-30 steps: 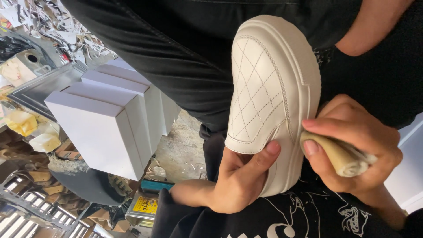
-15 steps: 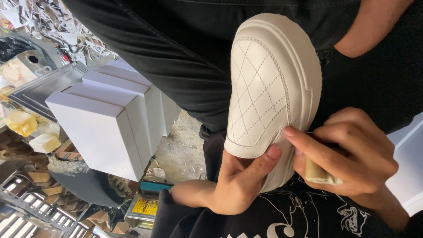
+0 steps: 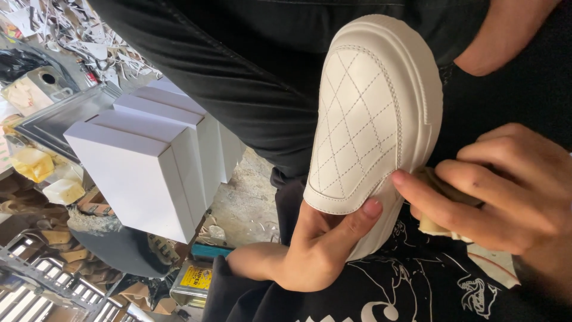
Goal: The person sits cross-legged on the floor and uses a small cloth to wipe the exterior of a white slip-on shoe. They rub the upper, sides, and sole repeatedly, turning the shoe to access different areas.
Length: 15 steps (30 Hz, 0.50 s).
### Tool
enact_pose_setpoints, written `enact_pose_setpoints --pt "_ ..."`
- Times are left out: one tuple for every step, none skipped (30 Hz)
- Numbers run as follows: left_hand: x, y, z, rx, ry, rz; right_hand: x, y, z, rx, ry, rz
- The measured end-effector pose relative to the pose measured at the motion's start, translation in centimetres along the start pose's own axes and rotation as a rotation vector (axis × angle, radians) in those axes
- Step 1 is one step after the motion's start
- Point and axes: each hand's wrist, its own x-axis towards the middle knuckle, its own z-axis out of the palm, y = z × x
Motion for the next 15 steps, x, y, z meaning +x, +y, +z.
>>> enact_pose_setpoints --pt "-0.1 -0.1 -0.1 0.019 0.024 -0.007 0.2 0.1 0.1 0.007 0.022 -0.004" --pt "-0.2 -0.3 -0.1 0.036 0.048 -0.014 0.4 0.3 0.3 0.014 0.044 -0.009" --pt "-0.1 -0.2 -0.1 0.036 0.046 -0.014 0.4 0.7 0.5 0.012 0.043 -0.008" --pt "-0.1 -0.1 0.0 0.04 0.029 -0.012 0.4 1.0 0.7 0.022 0.077 -0.047" --pt "-0.1 0.0 0.0 0.044 0.011 -0.01 0.4 1.4 0.9 0.033 0.11 -0.086" --pt "-0.1 0.0 0.0 0.042 0.01 -0.011 0.4 1.6 1.3 0.031 0.108 -0.085" --pt "-0.1 0.0 0.0 0.028 0.028 -0.031 0.4 1.7 1.7 0.057 0.163 -0.097" --pt "-0.1 0.0 0.1 0.015 0.047 -0.051 0.4 1.9 2.0 0.083 0.218 -0.11" --pt "-0.1 -0.1 0.1 0.013 0.046 -0.052 0.3 1.9 2.1 0.082 0.216 -0.11" --pt "-0.1 -0.1 0.0 0.009 0.049 -0.067 0.2 1.9 2.3 0.099 0.226 -0.099" --pt "0.0 0.0 0.0 0.005 0.053 -0.082 0.2 1.9 2.5 0.116 0.236 -0.089" --pt "0.0 0.0 0.1 0.006 0.054 -0.082 0.1 1.9 2.6 0.118 0.237 -0.089" --pt "0.0 0.1 0.2 -0.005 0.052 -0.082 0.0 1.8 2.7 0.119 0.247 -0.081" --pt "0.0 0.1 0.2 -0.017 0.049 -0.081 -0.1 1.7 2.8 0.12 0.256 -0.074" --pt "0.0 0.1 0.1 -0.018 0.051 -0.081 -0.3 1.8 2.8 0.122 0.255 -0.075"
